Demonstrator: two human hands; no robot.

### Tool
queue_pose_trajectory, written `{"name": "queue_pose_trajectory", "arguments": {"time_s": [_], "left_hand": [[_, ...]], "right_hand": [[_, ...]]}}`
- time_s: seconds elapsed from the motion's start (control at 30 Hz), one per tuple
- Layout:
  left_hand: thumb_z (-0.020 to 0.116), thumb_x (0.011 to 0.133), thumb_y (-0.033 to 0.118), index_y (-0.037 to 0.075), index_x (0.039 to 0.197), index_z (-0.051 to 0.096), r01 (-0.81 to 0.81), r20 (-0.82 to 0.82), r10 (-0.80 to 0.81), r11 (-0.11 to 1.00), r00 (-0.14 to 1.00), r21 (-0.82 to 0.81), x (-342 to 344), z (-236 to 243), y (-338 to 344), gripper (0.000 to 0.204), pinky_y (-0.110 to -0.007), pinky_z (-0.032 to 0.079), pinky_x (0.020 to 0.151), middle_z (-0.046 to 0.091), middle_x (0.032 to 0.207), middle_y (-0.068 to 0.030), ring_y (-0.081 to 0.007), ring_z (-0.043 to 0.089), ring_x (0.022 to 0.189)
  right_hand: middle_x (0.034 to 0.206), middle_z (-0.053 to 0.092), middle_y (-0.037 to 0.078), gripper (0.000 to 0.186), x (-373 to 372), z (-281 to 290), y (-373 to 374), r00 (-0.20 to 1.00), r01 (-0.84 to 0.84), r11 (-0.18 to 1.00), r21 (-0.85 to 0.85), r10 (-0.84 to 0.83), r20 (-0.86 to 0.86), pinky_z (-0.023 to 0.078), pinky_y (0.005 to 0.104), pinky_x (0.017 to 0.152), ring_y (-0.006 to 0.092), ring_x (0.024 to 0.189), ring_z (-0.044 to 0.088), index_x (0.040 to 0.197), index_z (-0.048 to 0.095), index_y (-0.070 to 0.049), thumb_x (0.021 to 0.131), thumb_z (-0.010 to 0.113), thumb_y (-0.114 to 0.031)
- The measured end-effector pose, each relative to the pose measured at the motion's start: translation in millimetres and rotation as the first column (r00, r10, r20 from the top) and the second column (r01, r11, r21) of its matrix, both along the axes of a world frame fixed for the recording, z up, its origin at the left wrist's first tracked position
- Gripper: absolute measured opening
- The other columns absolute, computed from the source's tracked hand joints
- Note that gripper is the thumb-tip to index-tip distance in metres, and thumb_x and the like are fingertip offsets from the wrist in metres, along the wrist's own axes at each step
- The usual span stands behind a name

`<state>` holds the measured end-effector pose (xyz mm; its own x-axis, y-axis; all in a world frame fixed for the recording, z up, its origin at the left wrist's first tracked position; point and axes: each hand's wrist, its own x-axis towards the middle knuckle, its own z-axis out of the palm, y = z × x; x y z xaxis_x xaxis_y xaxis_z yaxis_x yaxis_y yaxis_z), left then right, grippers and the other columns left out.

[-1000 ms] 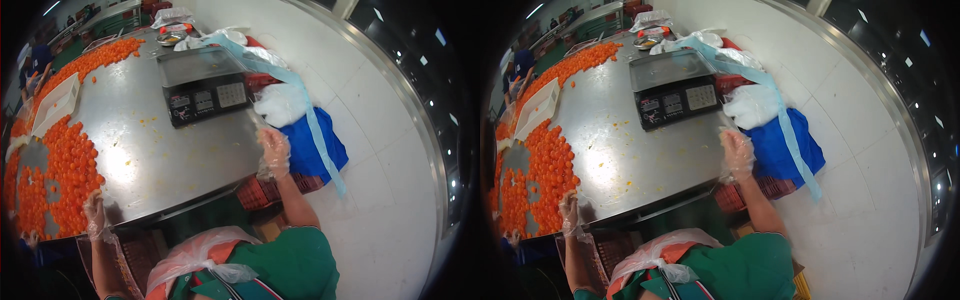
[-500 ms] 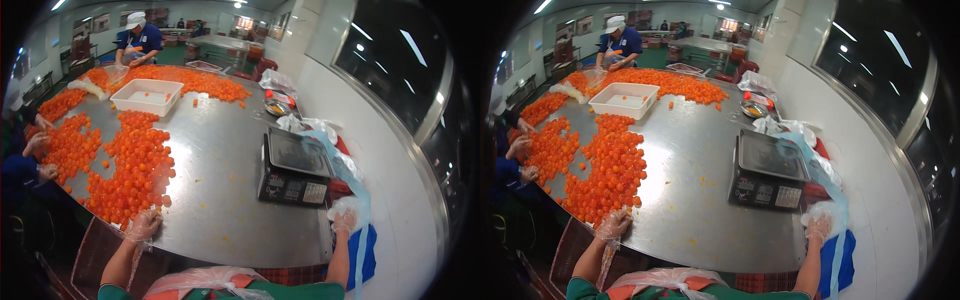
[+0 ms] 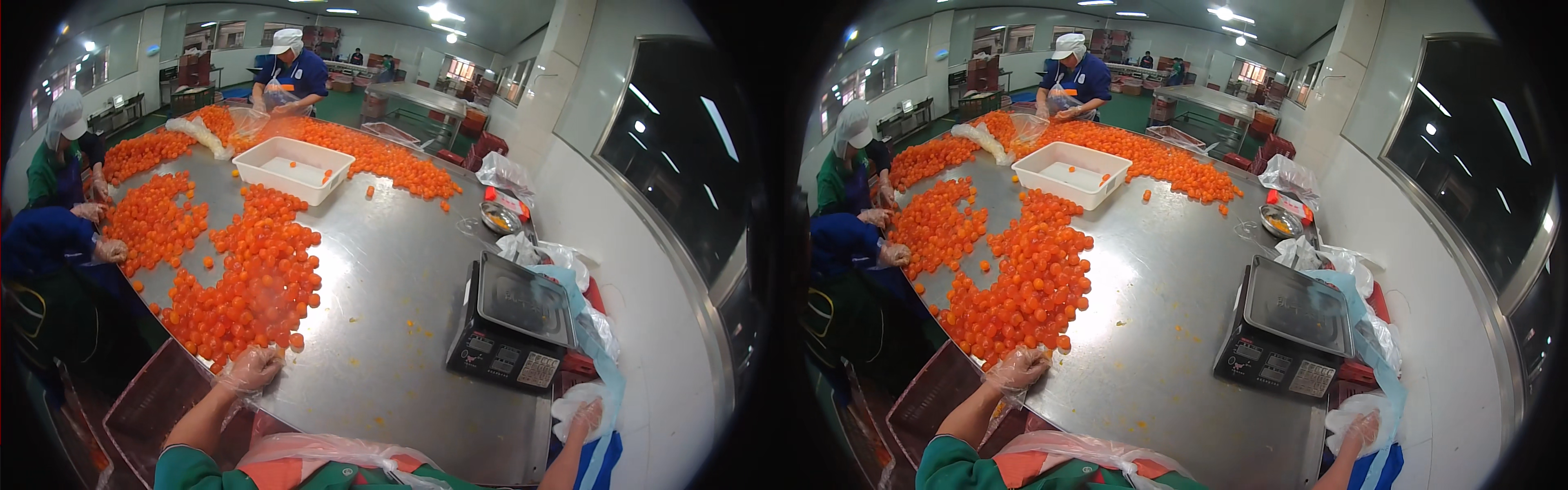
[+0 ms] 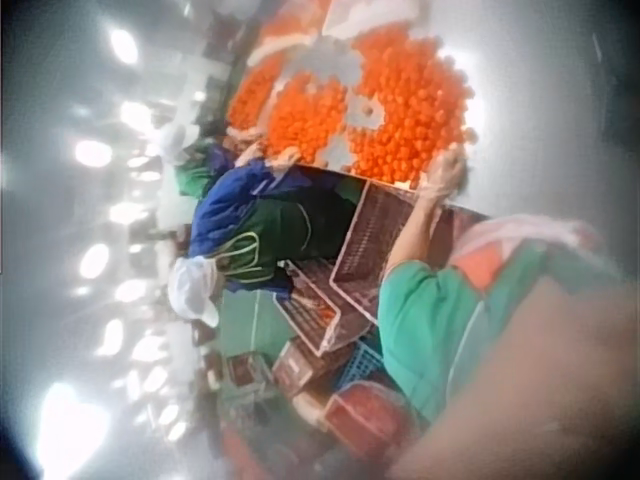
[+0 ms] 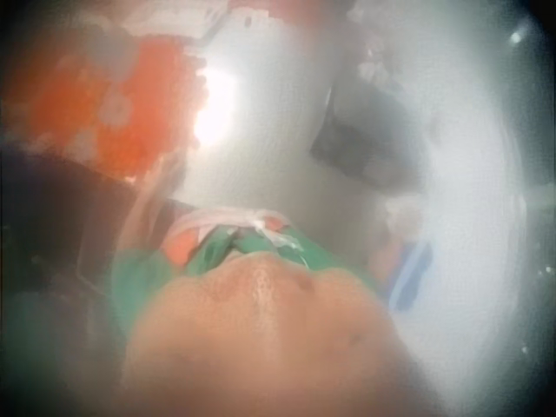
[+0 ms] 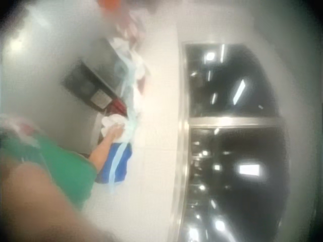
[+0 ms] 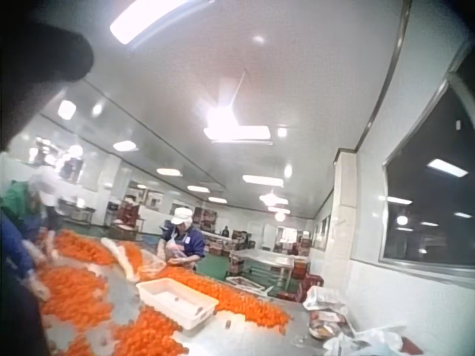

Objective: The person scoops small red tomatoes from a large pile on a stainless steel table into clear plastic bags. They place the filled bags onto a digital scale to weigh them, then tie the bags and move them into a nearby crate. The process is repeated continuously with other workers visible in the background.

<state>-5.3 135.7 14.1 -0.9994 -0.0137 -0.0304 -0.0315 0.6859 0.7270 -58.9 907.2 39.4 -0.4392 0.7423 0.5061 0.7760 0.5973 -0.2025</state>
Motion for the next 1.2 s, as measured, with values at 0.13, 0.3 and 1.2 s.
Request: {"name": "queue_pose_trajectory", "arguments": {"time_s": [0.13, 0.3, 1.2], "left_hand": [[0.056, 0.084, 0.015, 0.002, 0.075, 0.058, 0.012, -0.015, -0.012, 1.0, 1.0, 0.006, 1.9, -1.0, 1.2, 0.016, -0.041, 0.044, 0.062, 0.056, 0.067, -0.0176, -0.0294, 0.057, 0.062], [0.056, 0.083, 0.015, 0.002, 0.075, 0.057, 0.034, -0.024, -0.034, 0.999, 0.999, 0.013, 0.1, 2.3, -0.2, 0.015, -0.041, 0.044, 0.062, 0.055, 0.068, -0.0186, -0.0312, 0.056, 0.063], [0.056, 0.09, 0.004, -0.001, 0.097, 0.062, 0.056, -0.074, -0.05, 0.995, 0.996, 0.078, 4.3, -2.4, 5.9, 0.011, -0.03, 0.043, 0.073, 0.059, 0.082, -0.0079, -0.015, 0.054, 0.08]], "right_hand": [[0.109, 0.064, 0.025, 0.037, -0.2, 0.8, 6.4, 0.997, -0.076, 0.995, 0.065, 0.078, -0.026, 0.048, 0.0455, 0.09, 0.0403, 0.1, 0.061, 0.118, 0.06, 0.004, 0.094, 0.053, -0.023], [0.104, 0.065, 0.026, 0.037, 17.9, 9.4, -19.6, 0.946, -0.269, 0.933, 0.237, 0.303, -0.118, 0.05, 0.0454, 0.086, 0.0411, 0.095, 0.061, 0.114, 0.062, 0.004, 0.099, 0.046, -0.025], [0.101, 0.067, 0.004, 0.016, 56.2, 203.4, -200.3, 0.265, -0.688, 0.684, 0.242, 0.548, -0.794, 0.049, 0.0243, 0.069, 0.008, 0.076, 0.057, 0.104, 0.068, 0.0, 0.092, 0.057, 0.001]]}}
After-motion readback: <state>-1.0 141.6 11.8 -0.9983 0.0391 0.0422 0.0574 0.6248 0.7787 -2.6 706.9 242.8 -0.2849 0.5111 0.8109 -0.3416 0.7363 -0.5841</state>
